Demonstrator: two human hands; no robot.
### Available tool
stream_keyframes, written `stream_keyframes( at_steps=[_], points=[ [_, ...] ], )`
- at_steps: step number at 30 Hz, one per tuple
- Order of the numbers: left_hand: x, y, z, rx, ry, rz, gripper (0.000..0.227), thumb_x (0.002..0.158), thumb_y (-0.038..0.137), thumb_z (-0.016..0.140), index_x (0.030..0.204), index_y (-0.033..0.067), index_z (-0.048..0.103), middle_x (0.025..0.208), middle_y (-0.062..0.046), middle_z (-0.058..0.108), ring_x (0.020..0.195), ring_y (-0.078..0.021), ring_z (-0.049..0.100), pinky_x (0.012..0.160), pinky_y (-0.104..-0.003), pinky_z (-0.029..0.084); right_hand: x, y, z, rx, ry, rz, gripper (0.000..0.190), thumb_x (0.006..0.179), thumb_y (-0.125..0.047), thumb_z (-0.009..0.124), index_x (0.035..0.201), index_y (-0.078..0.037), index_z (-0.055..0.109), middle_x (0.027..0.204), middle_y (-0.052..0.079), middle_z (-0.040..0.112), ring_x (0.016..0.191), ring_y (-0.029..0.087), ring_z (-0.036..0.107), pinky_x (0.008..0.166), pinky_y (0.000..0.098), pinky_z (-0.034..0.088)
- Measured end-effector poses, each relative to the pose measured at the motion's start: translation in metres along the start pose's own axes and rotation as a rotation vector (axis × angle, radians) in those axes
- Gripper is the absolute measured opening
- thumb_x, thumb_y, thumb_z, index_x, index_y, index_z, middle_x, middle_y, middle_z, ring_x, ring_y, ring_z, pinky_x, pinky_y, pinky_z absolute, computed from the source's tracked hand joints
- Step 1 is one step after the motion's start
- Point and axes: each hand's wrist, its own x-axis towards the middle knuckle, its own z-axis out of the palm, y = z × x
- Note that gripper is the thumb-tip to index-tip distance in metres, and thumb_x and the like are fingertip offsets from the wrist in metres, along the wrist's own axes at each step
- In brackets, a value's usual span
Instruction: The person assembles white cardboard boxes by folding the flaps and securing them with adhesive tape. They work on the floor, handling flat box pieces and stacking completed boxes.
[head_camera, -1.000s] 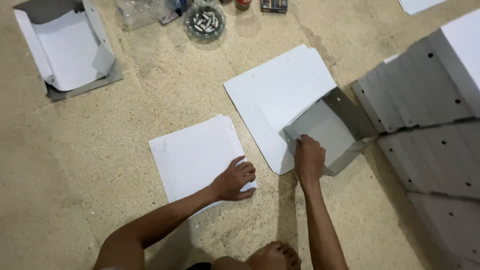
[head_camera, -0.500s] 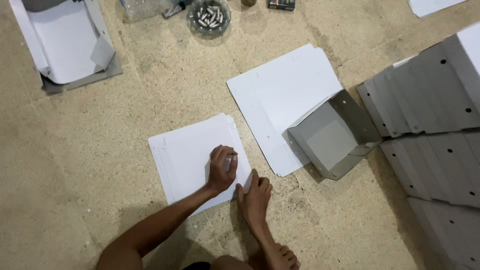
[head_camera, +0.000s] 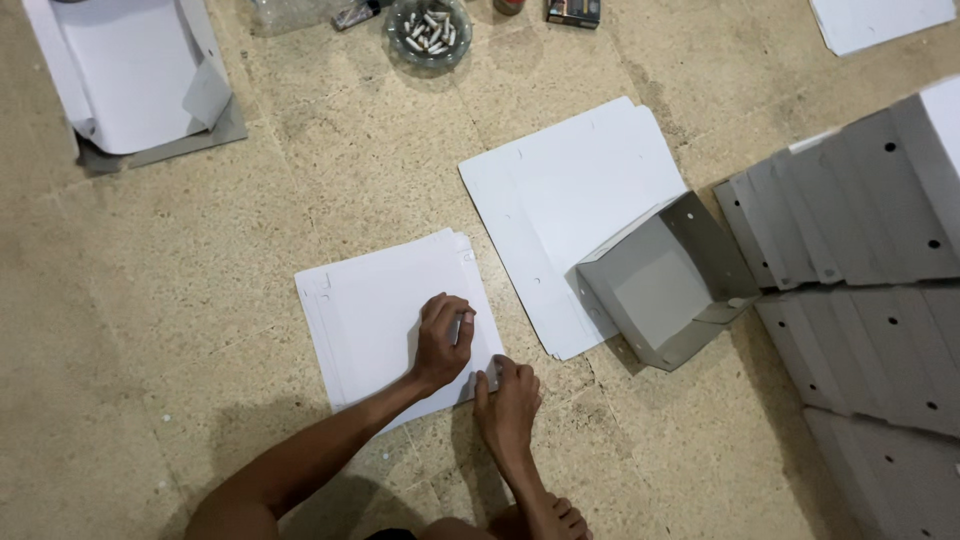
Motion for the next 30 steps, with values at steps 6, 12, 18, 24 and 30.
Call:
stream_keyframes(
  at_steps=[6, 12, 18, 24, 30],
  points=[
    [-0.001, -0.001, 0.001, -0.059, 0.041, -0.076, 0.014, 0.097, 0.013, 0.053, 0.087, 0.0065, 0.061, 0.086, -0.006, 0.064, 0.084, -0.0252, 0.061, 0.096, -0.041, 0.045, -0.002, -0.007, -0.023, 0.389, -0.038, 0.123, 0.037, 0.092, -0.021, 0.054, 0.128, -0.012, 0.057, 0.116, 0.012, 0.052, 0.100, 0.026, 0.060, 0.084, 0.0378, 0.051],
    [0.003, -0.007, -0.013, -0.301, 0.014, -0.319, 0.020, 0.097, 0.018, 0.053, 0.086, 0.0076, 0.066, 0.085, -0.007, 0.071, 0.075, -0.0185, 0.069, 0.112, -0.045, 0.042, 0.003, -0.001, -0.032, 0.590, -0.053, 0.267, 0.039, 0.086, -0.019, 0.069, 0.123, -0.012, 0.059, 0.107, 0.006, 0.070, 0.098, 0.017, 0.065, 0.082, 0.0306, 0.055],
    [0.019, -0.024, -0.023, -0.426, -0.051, -0.594, 0.016, 0.094, 0.015, 0.055, 0.086, 0.0059, 0.065, 0.081, -0.007, 0.071, 0.081, -0.0158, 0.068, 0.077, -0.028, 0.053, 0.003, -0.024, -0.072, 0.780, -0.216, 0.398, 0.034, 0.085, -0.017, 0.072, 0.117, -0.007, 0.069, 0.117, 0.009, 0.072, 0.113, 0.021, 0.066, 0.096, 0.0343, 0.055],
    [0.028, 0.037, -0.053, 0.065, -0.551, -0.242, 0.062, 0.084, 0.033, 0.074, 0.135, 0.0058, 0.053, 0.139, -0.017, 0.051, 0.131, -0.0335, 0.047, 0.109, -0.046, 0.037, 0.009, -0.035, -0.086, 0.929, -0.442, 0.396, 0.047, 0.091, -0.014, 0.064, 0.135, 0.000, 0.059, 0.110, 0.015, 0.071, 0.097, 0.024, 0.065, 0.086, 0.0349, 0.055],
    [0.029, 0.114, -0.076, 0.533, -1.068, -0.294, 0.093, 0.092, 0.023, 0.066, 0.160, 0.0039, 0.006, 0.162, -0.032, -0.004, 0.149, -0.0502, -0.001, 0.117, -0.065, 0.006, 0.014, -0.045, -0.081, 0.885, -0.402, 0.209, 0.037, 0.096, -0.021, 0.065, 0.125, 0.001, 0.066, 0.101, 0.015, 0.075, 0.089, 0.020, 0.067, 0.072, 0.0320, 0.055]
  ],
)
